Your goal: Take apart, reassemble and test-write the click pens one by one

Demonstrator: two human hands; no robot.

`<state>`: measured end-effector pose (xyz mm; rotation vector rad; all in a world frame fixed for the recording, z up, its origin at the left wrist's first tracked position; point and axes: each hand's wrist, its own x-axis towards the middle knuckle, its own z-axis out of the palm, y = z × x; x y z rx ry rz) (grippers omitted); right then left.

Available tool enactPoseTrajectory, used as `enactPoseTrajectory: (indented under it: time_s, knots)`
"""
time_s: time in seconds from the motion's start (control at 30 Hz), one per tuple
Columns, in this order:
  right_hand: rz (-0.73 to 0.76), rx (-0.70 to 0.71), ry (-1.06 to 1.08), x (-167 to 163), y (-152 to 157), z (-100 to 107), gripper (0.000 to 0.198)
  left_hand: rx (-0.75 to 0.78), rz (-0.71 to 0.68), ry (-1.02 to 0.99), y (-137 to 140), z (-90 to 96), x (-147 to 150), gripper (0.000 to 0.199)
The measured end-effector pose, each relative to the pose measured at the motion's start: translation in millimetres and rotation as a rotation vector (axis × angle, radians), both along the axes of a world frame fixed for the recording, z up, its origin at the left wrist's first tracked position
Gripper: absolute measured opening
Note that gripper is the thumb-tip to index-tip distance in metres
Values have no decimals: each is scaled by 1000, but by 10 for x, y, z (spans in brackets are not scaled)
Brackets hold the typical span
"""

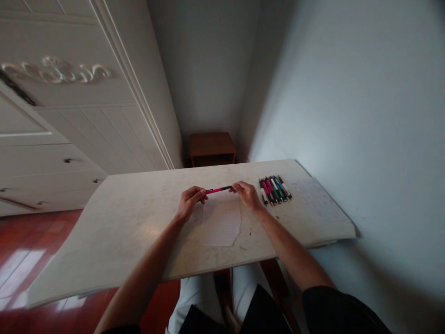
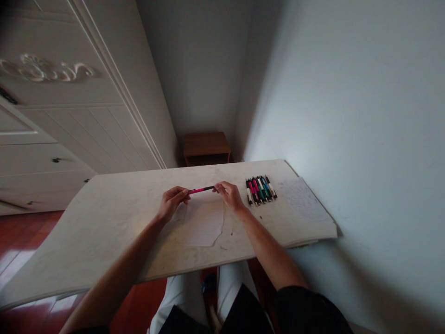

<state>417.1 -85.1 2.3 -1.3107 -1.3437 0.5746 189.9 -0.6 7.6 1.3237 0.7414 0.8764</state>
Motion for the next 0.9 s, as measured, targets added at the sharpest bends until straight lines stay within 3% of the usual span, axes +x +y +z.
enactPoseTrajectory:
  time_s: [0.3, 0.67, 0.77, 0.9]
  knots:
    - [59, 1, -21, -26, -69, 159, 44, -135, -8, -42, 26, 22, -1, 28]
    - [21, 68, -101, -8, 6, 38, 32, -275, 7, -63, 50, 21, 20, 31]
    - [-13, 85, -121, -8, 3, 45, 29, -225, 11, -60, 39, 14, 33, 38]
    - [-13, 35, -163, -33, -17, 62, 35, -20, 60, -7, 34, -5, 21, 43]
